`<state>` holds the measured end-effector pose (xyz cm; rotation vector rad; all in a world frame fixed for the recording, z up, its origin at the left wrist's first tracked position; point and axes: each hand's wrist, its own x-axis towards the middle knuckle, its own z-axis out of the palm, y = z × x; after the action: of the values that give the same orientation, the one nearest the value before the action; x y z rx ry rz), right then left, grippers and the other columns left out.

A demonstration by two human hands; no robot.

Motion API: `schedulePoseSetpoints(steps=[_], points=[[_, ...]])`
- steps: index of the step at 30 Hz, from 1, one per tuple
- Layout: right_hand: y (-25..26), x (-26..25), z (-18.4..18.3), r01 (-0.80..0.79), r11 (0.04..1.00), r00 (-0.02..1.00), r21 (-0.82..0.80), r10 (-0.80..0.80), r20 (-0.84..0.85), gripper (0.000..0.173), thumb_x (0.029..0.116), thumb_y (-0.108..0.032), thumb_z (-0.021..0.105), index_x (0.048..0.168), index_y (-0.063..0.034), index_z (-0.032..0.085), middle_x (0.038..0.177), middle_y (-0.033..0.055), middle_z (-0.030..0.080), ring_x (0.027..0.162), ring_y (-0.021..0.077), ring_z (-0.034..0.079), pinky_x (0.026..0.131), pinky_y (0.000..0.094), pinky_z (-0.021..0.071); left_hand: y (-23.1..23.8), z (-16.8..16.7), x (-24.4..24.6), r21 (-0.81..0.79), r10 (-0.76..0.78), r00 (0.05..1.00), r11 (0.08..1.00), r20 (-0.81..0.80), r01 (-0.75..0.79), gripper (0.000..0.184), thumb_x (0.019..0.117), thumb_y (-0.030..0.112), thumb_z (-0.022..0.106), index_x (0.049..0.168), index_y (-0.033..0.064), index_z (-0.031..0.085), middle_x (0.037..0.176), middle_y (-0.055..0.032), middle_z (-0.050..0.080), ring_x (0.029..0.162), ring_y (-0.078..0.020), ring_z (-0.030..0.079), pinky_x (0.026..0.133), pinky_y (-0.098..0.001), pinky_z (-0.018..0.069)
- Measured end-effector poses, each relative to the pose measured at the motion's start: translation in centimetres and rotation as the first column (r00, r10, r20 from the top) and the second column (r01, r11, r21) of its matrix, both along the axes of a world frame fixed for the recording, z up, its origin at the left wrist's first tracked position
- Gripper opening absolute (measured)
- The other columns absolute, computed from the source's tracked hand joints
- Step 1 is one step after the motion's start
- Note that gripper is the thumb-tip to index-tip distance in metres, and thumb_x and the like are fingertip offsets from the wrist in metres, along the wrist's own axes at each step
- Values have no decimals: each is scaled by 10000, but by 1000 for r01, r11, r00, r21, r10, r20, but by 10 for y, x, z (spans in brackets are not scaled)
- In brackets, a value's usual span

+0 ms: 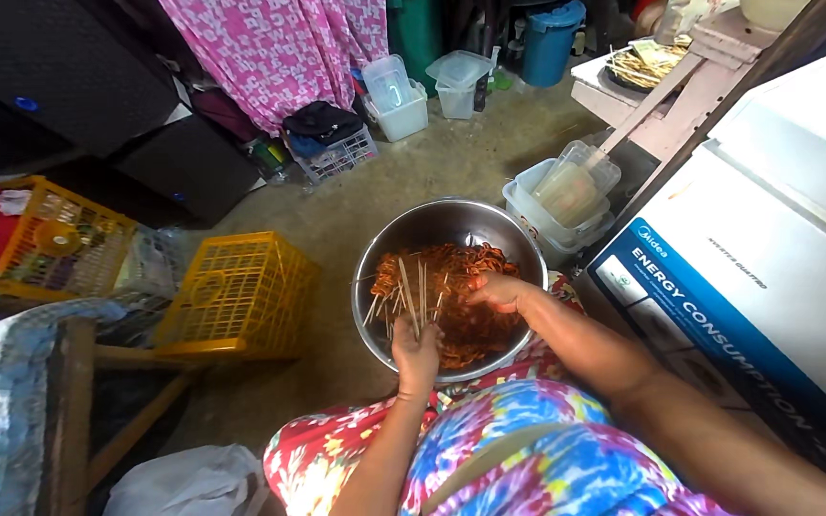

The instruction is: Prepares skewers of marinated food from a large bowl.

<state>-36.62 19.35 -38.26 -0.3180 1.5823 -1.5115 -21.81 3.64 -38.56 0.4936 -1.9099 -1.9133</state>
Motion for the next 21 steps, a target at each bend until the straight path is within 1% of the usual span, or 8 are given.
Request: schedulePoseSetpoints(steps=[2, 4, 7, 10, 11, 13, 16, 21], points=[[1, 0, 4, 63, 998, 993, -25, -60, 99, 97, 1008, 7, 521, 1073, -1, 592, 880, 39, 639, 747, 146, 647, 745, 337, 588, -1, -1, 0, -1, 1, 1000, 1000, -12, -1, 235, 942, -68, 523, 1176, -59, 503, 759, -44, 666, 608, -113, 666, 548, -254, 574], [2, -1, 8, 211, 974, 960, -81, -191, 205, 178, 1021, 9, 491, 1185, 21, 560, 894, 57, 631, 743, 163, 653, 755, 336, 590, -1, 0, 0, 11, 4, 1000, 1000, -5, -4, 234, 943, -70, 518, 1176, -53, 502, 762, -42, 664, 607, -110, 667, 545, -251, 575], [0, -4, 11, 441, 884, 873, -158, -380, 306, 179, 1022, 26, 458, 1189, 19, 523, 876, 75, 614, 754, 187, 651, 786, 356, 588, -2, 0, 0, 12, -39, 999, 999, 3, 39, 241, 932, -79, 517, 1171, -54, 501, 747, -28, 657, 592, -102, 656, 539, -240, 566], [-4, -5, 10, 568, 796, 810, -211, -494, 316, 172, 984, 86, 463, 1129, 20, 527, 916, 99, 608, 797, 205, 644, 809, 397, 588, -2, 1, 0, -7, -130, 991, 991, 35, 130, 242, 923, -69, 525, 1163, -41, 512, 744, -18, 658, 590, -97, 654, 535, -239, 562], [-4, -5, 8, 581, 784, 805, -220, -516, 292, 172, 966, 103, 485, 1100, 11, 539, 920, 91, 610, 797, 194, 637, 796, 388, 585, -2, 2, 0, -9, -149, 987, 989, 55, 150, 244, 925, -68, 531, 1168, -44, 516, 750, -21, 662, 590, -95, 653, 535, -239, 563], [-5, -6, 4, 575, 791, 816, -209, -538, 209, 194, 922, 123, 536, 1047, -20, 577, 918, 64, 621, 784, 150, 610, 740, 331, 546, -1, 4, 0, -17, -169, 982, 985, 82, 171, 251, 921, -69, 535, 1170, -45, 519, 754, -17, 661, 584, -83, 647, 531, -227, 556], [-4, -6, 3, 534, 824, 845, -187, -521, 121, 224, 894, 119, 607, 1074, -14, 627, 959, 64, 641, 787, 124, 598, 690, 281, 516, -1, 4, 0, -21, -182, 978, 982, 103, 185, 241, 918, -70, 535, 1157, -38, 525, 738, -15, 661, 574, -87, 644, 524, -228, 549], [-4, -7, -1, 496, 848, 867, -190, -496, 46, 271, 870, 124, 659, 1116, 11, 643, 932, 68, 665, 726, 98, 587, 635, 244, 494, 0, 5, 0, -25, -173, 977, 984, 124, 177, 245, 924, -60, 540, 1167, -42, 523, 738, -27, 657, 575, -93, 647, 523, -235, 555]])
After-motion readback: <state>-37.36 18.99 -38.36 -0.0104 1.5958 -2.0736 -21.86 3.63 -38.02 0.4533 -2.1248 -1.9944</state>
